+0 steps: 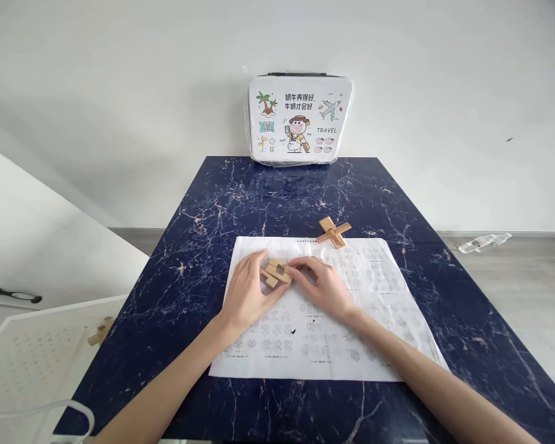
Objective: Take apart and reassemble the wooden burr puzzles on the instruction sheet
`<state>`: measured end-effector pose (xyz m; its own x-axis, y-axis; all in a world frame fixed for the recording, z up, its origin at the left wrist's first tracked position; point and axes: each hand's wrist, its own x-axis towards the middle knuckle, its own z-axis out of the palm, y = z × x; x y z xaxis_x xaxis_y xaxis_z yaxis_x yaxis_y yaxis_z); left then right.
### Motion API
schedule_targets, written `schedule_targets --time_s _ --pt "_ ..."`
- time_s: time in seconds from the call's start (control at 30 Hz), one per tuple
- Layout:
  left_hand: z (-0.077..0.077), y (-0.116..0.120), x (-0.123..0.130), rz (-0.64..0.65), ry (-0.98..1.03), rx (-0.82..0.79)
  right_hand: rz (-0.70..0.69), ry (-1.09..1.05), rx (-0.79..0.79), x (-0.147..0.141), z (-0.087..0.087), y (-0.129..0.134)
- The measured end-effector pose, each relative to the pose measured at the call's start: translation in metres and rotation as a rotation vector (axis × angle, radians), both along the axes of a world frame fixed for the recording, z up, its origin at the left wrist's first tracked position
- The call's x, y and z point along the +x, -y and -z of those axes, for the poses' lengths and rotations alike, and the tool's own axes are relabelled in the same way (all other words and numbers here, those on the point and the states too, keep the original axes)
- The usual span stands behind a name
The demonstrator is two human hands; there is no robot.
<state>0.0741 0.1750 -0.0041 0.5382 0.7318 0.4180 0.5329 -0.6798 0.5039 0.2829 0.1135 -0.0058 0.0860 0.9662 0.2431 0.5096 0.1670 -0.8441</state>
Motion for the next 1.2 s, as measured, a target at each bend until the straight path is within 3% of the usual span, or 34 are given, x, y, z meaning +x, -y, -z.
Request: schedule_targets --time_s 0.13,0.33,0.9,1.2 --pt "-0.001 0.002 0.000 0.096 -0.018 -0.025 -0.084 0.008 0.004 0.001 0.001 0.002" --pt "-0.002 0.000 0.001 0.131 -0.064 0.005 -0.146 -0.066 -0.004 0.002 0.000 0.002" --pt "0.006 -0.032 -0.016 -0.022 -0.091 0.116 -0.056 -0.044 0.003 -0.003 -0.002 0.000" --pt "0.008 -0.036 -0.020 -0.113 -0.074 0.192 0.054 -0.349 0.096 0.003 0.009 -0.003"
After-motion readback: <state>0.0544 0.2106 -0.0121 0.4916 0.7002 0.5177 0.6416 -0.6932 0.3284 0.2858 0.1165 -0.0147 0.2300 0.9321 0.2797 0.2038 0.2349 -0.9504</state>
